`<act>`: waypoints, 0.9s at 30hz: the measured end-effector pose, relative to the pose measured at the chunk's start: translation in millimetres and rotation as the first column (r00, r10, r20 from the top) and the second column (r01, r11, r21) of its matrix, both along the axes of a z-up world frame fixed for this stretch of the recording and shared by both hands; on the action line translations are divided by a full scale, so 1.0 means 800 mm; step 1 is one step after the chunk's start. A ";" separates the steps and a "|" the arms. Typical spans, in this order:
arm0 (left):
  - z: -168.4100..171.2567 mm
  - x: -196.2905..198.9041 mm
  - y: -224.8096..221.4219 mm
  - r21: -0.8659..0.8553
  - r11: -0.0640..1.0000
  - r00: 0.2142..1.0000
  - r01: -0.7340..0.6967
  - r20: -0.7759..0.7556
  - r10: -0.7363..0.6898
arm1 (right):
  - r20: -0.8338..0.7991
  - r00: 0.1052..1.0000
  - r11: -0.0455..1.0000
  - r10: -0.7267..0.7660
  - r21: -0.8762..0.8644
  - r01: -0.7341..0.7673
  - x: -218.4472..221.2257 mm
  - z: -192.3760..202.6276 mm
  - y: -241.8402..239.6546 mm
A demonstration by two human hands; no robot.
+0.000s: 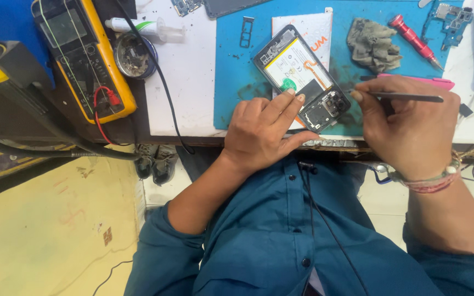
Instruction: The person uses a heat gun to warm the back of a disassembled smartphone, then wipes the battery area with a cloth. They use a red screwdriver to remove screws from the motherboard, lift the board out, and use pliers to cut a ribbon cable. Finally, they use a pink plastic tool to pry and separate components within the phone chassis.
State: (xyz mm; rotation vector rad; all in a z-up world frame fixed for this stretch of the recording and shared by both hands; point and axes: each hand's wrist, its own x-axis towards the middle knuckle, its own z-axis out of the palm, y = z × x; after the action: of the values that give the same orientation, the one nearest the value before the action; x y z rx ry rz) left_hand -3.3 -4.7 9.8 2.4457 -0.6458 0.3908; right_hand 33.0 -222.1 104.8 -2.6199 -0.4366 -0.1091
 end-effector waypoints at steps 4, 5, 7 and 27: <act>0.000 0.000 -0.001 0.007 1.000 1.000 -0.003 0.018 0.003 | -0.052 0.998 0.997 -0.046 -0.065 0.043 -0.010 0.007 -0.007; -0.001 0.000 -0.001 0.009 1.000 1.000 -0.002 0.021 0.002 | -0.050 0.998 0.998 -0.040 -0.058 0.037 -0.012 0.008 -0.010; -0.003 -0.001 -0.001 0.010 1.000 1.000 0.001 0.025 -0.001 | -0.120 0.989 0.991 -0.087 -0.110 0.074 -0.014 0.006 -0.018; -0.002 -0.014 -0.008 0.026 1.000 0.999 0.009 0.036 -0.010 | 0.022 0.989 0.989 -0.149 -0.009 0.150 -0.049 -0.053 -0.029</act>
State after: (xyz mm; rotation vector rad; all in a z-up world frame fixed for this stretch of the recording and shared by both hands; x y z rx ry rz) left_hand -14.7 -10.9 8.4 2.4643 -0.6814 0.4259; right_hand -5.9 -245.0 62.5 -2.6616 -0.2479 -0.1847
